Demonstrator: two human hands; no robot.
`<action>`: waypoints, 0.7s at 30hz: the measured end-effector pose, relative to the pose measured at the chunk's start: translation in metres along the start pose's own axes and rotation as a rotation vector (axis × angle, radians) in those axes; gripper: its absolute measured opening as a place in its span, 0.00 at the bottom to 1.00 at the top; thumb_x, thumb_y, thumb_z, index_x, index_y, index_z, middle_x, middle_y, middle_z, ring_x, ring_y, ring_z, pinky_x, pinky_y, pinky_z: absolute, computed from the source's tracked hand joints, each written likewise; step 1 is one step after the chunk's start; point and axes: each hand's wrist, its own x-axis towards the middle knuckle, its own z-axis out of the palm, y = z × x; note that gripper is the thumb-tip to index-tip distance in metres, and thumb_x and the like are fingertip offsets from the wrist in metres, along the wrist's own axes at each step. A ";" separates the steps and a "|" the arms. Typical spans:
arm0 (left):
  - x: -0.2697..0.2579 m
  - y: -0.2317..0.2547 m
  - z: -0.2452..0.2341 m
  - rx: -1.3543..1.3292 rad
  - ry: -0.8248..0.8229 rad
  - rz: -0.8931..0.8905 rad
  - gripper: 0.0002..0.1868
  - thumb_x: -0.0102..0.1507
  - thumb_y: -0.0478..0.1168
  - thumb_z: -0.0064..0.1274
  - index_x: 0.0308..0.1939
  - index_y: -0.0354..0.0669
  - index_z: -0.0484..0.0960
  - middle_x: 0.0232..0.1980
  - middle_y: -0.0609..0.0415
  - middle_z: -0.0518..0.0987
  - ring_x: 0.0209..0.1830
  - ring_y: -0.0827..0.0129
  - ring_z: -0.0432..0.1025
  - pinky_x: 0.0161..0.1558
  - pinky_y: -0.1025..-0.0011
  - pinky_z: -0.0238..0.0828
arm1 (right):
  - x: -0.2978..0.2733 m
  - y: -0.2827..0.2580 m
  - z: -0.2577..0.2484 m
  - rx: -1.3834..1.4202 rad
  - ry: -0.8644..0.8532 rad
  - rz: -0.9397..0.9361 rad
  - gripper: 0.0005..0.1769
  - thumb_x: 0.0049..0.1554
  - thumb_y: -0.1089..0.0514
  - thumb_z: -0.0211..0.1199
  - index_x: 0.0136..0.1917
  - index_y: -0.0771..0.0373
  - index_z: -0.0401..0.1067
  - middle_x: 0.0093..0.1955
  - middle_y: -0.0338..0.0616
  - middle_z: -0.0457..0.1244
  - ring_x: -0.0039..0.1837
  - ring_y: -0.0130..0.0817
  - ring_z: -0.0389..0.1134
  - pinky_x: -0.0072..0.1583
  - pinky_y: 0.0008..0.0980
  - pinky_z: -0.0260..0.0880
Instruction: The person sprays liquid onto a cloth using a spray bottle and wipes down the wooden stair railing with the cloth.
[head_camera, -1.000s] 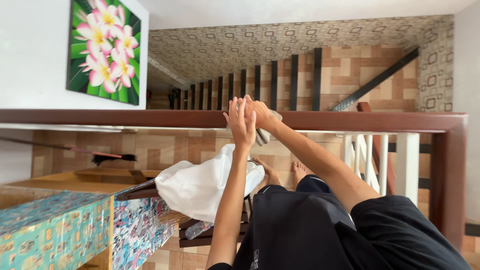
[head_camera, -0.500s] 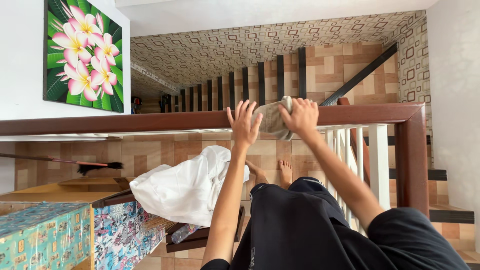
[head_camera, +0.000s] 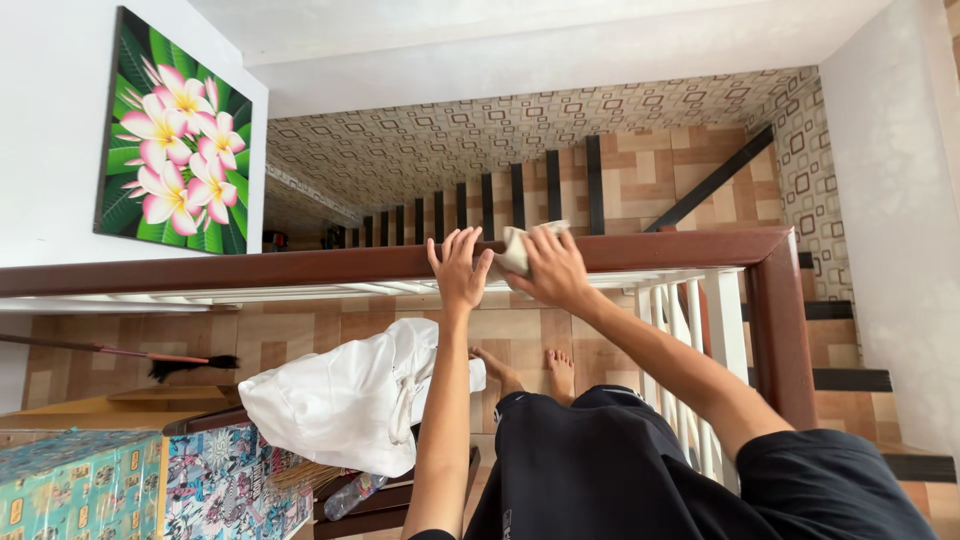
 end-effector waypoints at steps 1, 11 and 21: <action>0.000 -0.001 -0.001 0.004 0.005 0.000 0.34 0.71 0.66 0.34 0.67 0.46 0.76 0.68 0.52 0.75 0.75 0.58 0.61 0.78 0.43 0.26 | -0.005 0.002 -0.005 0.002 0.004 -0.005 0.45 0.52 0.31 0.62 0.65 0.72 0.68 0.60 0.55 0.63 0.65 0.49 0.62 0.66 0.52 0.56; 0.005 -0.009 0.009 -0.267 0.147 -0.041 0.45 0.68 0.72 0.33 0.77 0.42 0.60 0.76 0.47 0.68 0.79 0.59 0.60 0.80 0.46 0.26 | 0.055 -0.018 0.074 0.158 -0.325 0.247 0.26 0.65 0.38 0.52 0.58 0.63 0.71 0.55 0.49 0.65 0.61 0.44 0.64 0.64 0.47 0.61; -0.005 -0.015 -0.005 -0.747 0.297 -0.140 0.48 0.68 0.57 0.54 0.81 0.35 0.49 0.82 0.35 0.55 0.82 0.48 0.53 0.78 0.53 0.47 | 0.018 -0.011 0.026 0.009 -0.217 -0.235 0.51 0.49 0.33 0.66 0.78 0.53 0.55 0.72 0.53 0.55 0.74 0.51 0.57 0.64 0.52 0.59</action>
